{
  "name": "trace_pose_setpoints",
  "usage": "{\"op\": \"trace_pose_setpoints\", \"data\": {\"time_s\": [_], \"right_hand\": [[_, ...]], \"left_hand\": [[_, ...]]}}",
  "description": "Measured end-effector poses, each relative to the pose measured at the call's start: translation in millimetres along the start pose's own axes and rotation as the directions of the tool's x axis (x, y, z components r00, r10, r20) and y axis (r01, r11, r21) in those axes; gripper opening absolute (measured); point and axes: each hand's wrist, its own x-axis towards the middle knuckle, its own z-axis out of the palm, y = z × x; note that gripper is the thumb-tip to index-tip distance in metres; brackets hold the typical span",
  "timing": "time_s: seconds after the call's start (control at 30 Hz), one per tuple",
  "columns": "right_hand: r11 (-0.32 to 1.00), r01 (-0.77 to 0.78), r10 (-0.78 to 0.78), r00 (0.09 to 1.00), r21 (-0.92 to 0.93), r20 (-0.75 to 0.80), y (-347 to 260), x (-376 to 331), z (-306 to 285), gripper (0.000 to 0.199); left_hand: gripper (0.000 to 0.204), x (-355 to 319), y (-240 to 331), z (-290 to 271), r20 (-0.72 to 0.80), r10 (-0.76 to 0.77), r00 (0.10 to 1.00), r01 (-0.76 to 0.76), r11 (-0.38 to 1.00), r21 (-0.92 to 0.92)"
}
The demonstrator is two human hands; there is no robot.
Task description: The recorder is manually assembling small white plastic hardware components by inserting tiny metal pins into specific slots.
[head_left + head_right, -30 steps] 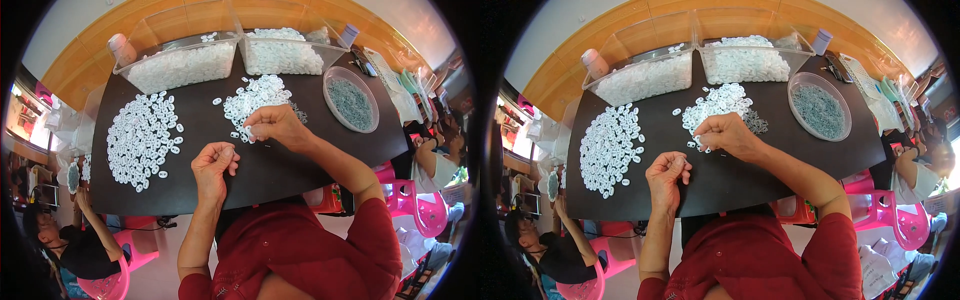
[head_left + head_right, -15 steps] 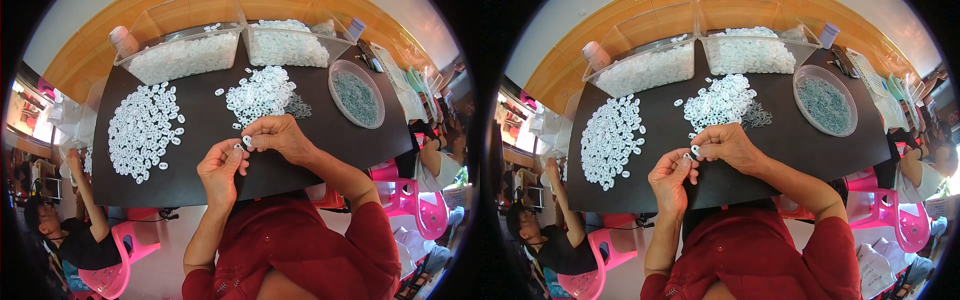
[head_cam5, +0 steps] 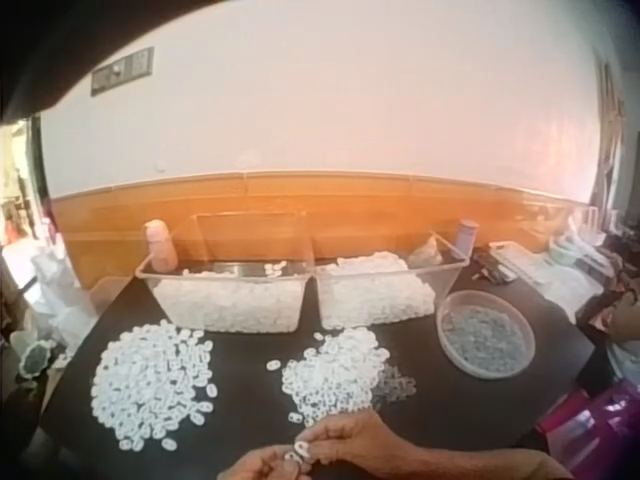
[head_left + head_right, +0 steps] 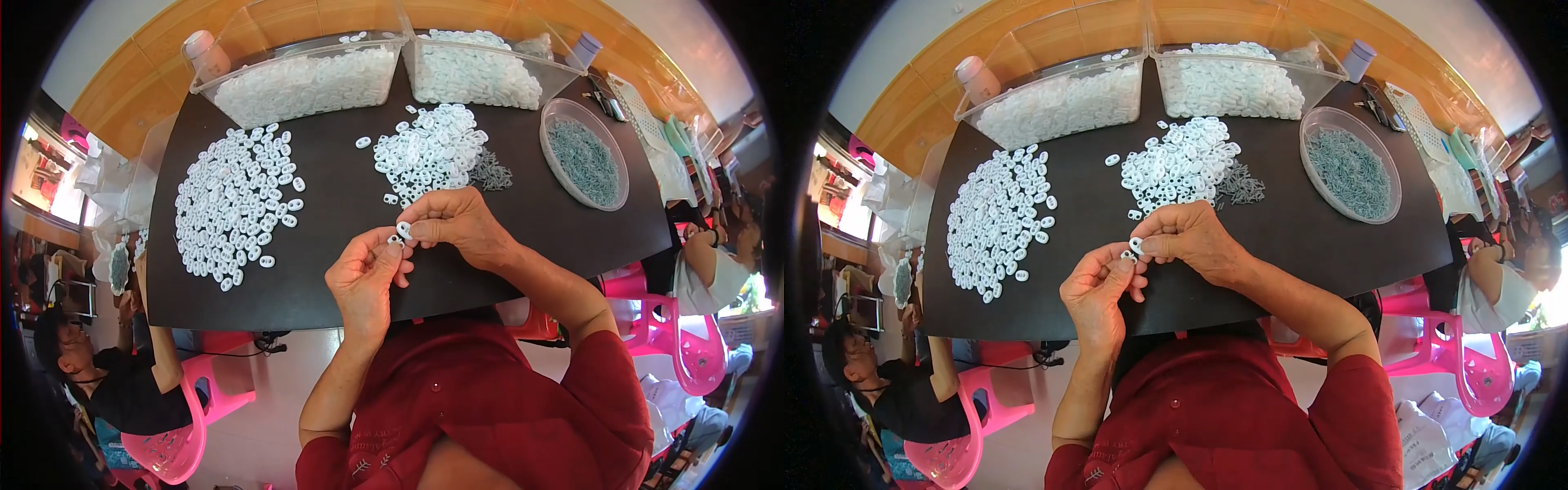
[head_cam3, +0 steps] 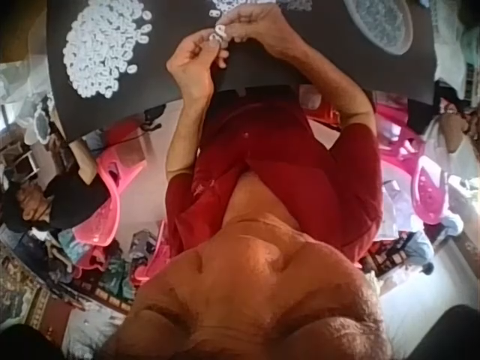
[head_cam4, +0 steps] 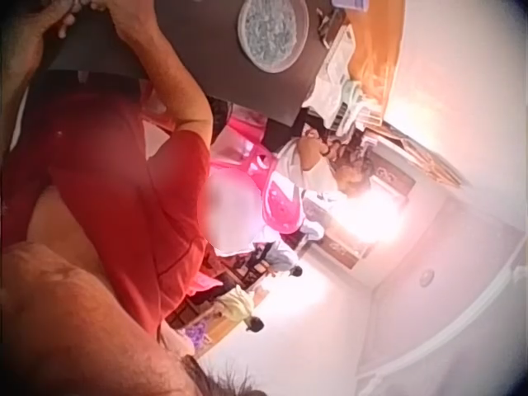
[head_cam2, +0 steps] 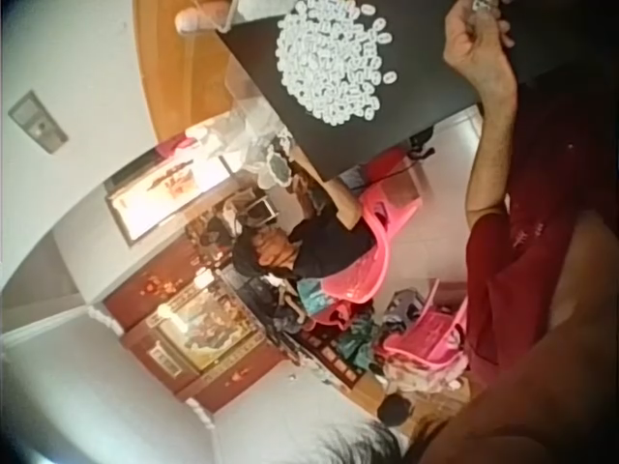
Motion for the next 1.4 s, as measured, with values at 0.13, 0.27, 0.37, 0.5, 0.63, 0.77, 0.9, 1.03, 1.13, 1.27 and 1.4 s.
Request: {"op": "trace_pose_setpoints", "data": {"time_s": [0.13,0.27,0.37,0.5,0.63,0.77,0.9,1.03,1.13,1.27,1.4], "right_hand": [[0.998,0.003,-0.003,1.0,-0.062,-0.005,1,-1,0,0.012],[0.933,0.028,-0.06,0.995,-0.359,-0.078,7,-5,6,0.01],[0.739,0.225,-0.31,0.951,-0.635,-0.023,19,-3,7,0.009],[0.528,0.363,-0.471,0.878,-0.768,0.091,24,-3,8,0.007],[0.383,0.358,-0.455,0.875,-0.851,0.163,20,-8,1,0.007],[0.339,0.315,-0.608,0.793,-0.886,0.049,12,-17,-23,0.008],[0.417,0.148,-0.527,0.843,-0.897,-0.105,8,-26,-36,0.009],[0.36,0.203,-0.537,0.843,-0.91,-0.024,18,-25,-34,0.011],[0.256,0.244,-0.556,0.829,-0.935,0.064,20,-20,-29,0.009],[0.194,0.276,-0.544,0.829,-0.941,0.131,21,-16,-28,0.01],[0.247,0.328,-0.599,0.791,-0.912,0.122,18,-16,-22,0.012]], "left_hand": [[0.016,0,-4,-3,-0.016,-0.003,1.0,0.002,1.0,-0.011],[0.016,4,-14,-5,-0.063,0.029,0.998,-0.029,1.0,0.002],[0.016,6,-18,-5,-0.058,0.028,0.998,-0.028,1.0,-0.004],[0.016,6,-17,-5,-0.032,0.011,0.999,-0.012,1.0,-0.022],[0.013,6,-18,-7,-0.04,0.029,0.999,-0.029,1.0,-0.002],[0.012,4,-18,-9,-0.039,0.036,0.999,-0.035,0.999,0.016],[0.012,4,-18,-8,-0.028,0.036,0.999,-0.036,0.999,-0.006],[0.011,4,-19,-7,-0.03,0.031,0.999,-0.031,0.999,0.011],[0.012,4,-20,-10,-0.013,0.033,0.999,-0.033,0.999,0.012],[0.012,3,-19,-11,0.008,0.038,0.999,-0.038,0.999,0.026],[0.012,3,-18,-10,0.011,0.036,0.999,-0.036,0.999,0.012]]}}
